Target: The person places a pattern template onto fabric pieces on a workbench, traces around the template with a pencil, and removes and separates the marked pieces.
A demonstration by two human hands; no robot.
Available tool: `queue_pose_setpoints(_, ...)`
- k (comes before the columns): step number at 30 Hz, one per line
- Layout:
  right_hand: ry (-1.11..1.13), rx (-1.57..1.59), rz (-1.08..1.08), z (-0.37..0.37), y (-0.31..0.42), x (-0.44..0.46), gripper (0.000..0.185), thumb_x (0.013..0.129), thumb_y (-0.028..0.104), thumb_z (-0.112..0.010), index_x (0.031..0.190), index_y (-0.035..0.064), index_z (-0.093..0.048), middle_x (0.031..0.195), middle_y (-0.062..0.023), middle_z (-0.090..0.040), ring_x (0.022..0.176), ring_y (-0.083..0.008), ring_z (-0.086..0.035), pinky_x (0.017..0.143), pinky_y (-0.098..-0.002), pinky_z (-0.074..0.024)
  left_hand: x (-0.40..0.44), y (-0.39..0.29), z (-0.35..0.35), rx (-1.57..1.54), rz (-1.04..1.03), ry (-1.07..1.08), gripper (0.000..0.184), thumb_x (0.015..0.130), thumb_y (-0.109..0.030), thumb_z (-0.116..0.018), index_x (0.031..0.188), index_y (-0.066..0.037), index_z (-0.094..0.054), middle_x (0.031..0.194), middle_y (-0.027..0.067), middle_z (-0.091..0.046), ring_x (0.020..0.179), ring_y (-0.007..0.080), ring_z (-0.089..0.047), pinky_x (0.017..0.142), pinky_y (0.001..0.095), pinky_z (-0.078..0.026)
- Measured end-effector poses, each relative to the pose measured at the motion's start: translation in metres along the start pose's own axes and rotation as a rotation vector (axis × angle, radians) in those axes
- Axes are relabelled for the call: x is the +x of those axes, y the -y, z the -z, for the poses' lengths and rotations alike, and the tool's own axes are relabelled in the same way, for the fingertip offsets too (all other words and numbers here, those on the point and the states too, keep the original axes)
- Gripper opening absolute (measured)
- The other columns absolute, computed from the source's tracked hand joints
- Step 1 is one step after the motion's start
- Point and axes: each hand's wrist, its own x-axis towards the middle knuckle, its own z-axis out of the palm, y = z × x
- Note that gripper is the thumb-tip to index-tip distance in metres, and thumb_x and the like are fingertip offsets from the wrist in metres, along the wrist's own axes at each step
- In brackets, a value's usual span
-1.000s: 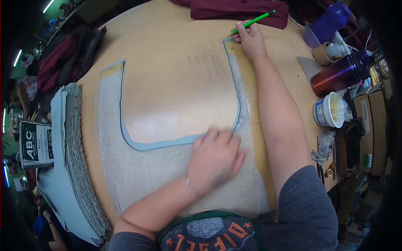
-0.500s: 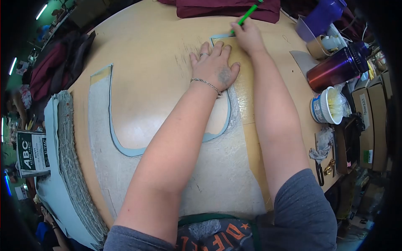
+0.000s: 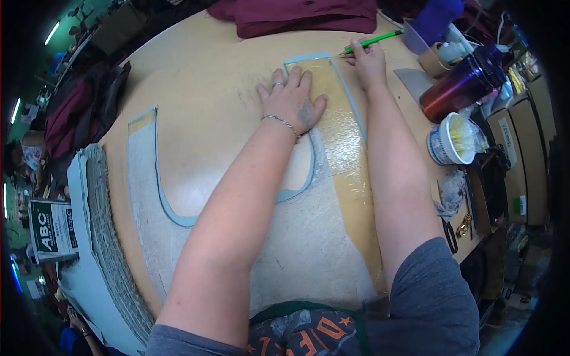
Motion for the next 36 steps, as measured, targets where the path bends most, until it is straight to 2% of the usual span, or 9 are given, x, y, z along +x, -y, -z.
queue_pose_setpoints(2, 0.044, -0.078, 0.093, 0.0, -0.01, 0.0, 0.015, 0.085, 0.015, -0.058, 0.091, 0.0023, -0.052, 0.076, -0.0064, -0.06, 0.066, -0.0111, -0.057, 0.06, -0.022, -0.0474, 0.005, -0.002, 0.007, 0.157, -0.073, 0.014, 0.058, 0.084, -0.044, -0.042, 0.131, -0.01, -0.034, 0.134, 0.0102, -0.034, 0.127, 0.0303, -0.028, 0.099, 0.0547, -0.026)
queue_pose_setpoints(8, 0.071, -0.323, 0.258, -0.009, -0.017, -0.008, 0.022, 0.08, 0.025, -0.062, 0.09, 0.0074, -0.057, 0.072, -0.0104, -0.062, 0.066, -0.0212, -0.062, 0.065, -0.0309, -0.0479, 0.037, -0.023, 0.052, 0.173, -0.183, 0.585, 0.096, 0.064, -0.06, -0.062, 0.135, -0.004, -0.027, 0.129, 0.0187, -0.036, 0.114, 0.0325, -0.045, 0.091, 0.0384, -0.041)
queue_pose_setpoints(11, 0.095, -0.376, 0.292, -0.008, -0.012, -0.019, 0.022, 0.08, 0.027, -0.062, 0.089, 0.0077, -0.056, 0.072, -0.0135, -0.061, 0.067, -0.0264, -0.061, 0.064, -0.0335, -0.0477, 0.048, -0.035, 0.056, 0.226, -0.167, 0.699, 0.113, 0.053, -0.065, -0.067, 0.137, -0.004, -0.022, 0.129, 0.0213, -0.035, 0.113, 0.0334, -0.047, 0.092, 0.0391, -0.041)
queue_pose_setpoints(16, 0.169, -0.642, 0.375, 0.009, 0.034, -0.109, 0.017, 0.082, 0.023, -0.059, 0.089, 0.0082, -0.054, 0.075, -0.0137, -0.059, 0.07, -0.0305, -0.059, 0.066, -0.036, -0.0471, 0.045, -0.037, 0.058, 0.253, -0.136, 0.706, 0.113, 0.053, -0.065, -0.068, 0.137, -0.005, -0.021, 0.132, 0.0204, -0.031, 0.117, 0.0331, -0.043, 0.093, 0.0394, -0.04)
queue_pose_setpoints(19, 0.226, -0.495, 0.427, 0.044, 0.054, -0.165, 0.018, 0.083, 0.019, -0.059, 0.092, 0.0056, -0.051, 0.076, -0.0116, -0.059, 0.072, -0.0251, -0.061, 0.067, -0.0322, -0.0475, 0.044, -0.039, 0.056, 0.233, -0.103, 0.677, 0.11, 0.05, -0.062, -0.073, 0.133, -0.005, -0.03, 0.133, 0.0173, -0.031, 0.117, 0.0322, -0.044, 0.092, 0.0388, -0.042)
queue_pose_setpoints(22, -0.054, 0.006, 0.209, 0.07, 0.064, -0.141, 0.018, 0.084, 0.016, -0.059, 0.092, 0.0018, -0.05, 0.078, -0.0091, -0.059, 0.077, -0.0177, -0.061, 0.068, -0.0271, -0.0472, 0.041, -0.04, 0.056, 0.205, -0.077, 0.655, 0.108, 0.049, -0.061, -0.075, 0.132, -0.005, -0.033, 0.135, 0.0158, -0.029, 0.116, 0.0321, -0.044, 0.092, 0.0386, -0.043)
queue_pose_setpoints(25, 0.023, 0.036, 0.134, 0.057, 0.05, -0.106, 0.016, 0.085, 0.013, -0.057, 0.09, -0.0007, -0.051, 0.079, -0.0082, -0.059, 0.078, -0.0133, -0.06, 0.067, -0.0231, -0.0468, 0.042, -0.04, 0.056, 0.227, -0.106, 0.677, 0.115, 0.049, -0.065, -0.072, 0.136, -0.007, -0.024, 0.136, 0.0193, -0.026, 0.12, 0.0346, -0.039, 0.095, 0.0398, -0.039)
queue_pose_setpoints(35, 0.014, -0.412, 0.194, -0.009, 0.007, -0.036, 0.02, 0.082, 0.018, -0.06, 0.089, 0.0001, -0.054, 0.075, -0.0113, -0.064, 0.073, -0.0165, -0.063, 0.065, -0.0284, -0.0484, 0.046, -0.034, 0.052, 0.217, -0.15, 0.679, 0.123, 0.046, -0.069, -0.07, 0.138, -0.005, -0.019, 0.132, 0.0258, -0.03, 0.115, 0.0376, -0.044, 0.094, 0.0404, -0.039)
queue_pose_setpoints(36, 0.024, -0.468, 0.211, -0.009, 0.011, -0.039, 0.019, 0.083, 0.021, -0.059, 0.09, 0.003, -0.055, 0.075, -0.0124, -0.063, 0.072, -0.0214, -0.063, 0.065, -0.0308, -0.0476, 0.046, -0.035, 0.052, 0.223, -0.148, 0.683, 0.123, 0.046, -0.069, -0.07, 0.138, -0.005, -0.019, 0.132, 0.0256, -0.03, 0.115, 0.0375, -0.044, 0.094, 0.0405, -0.04)
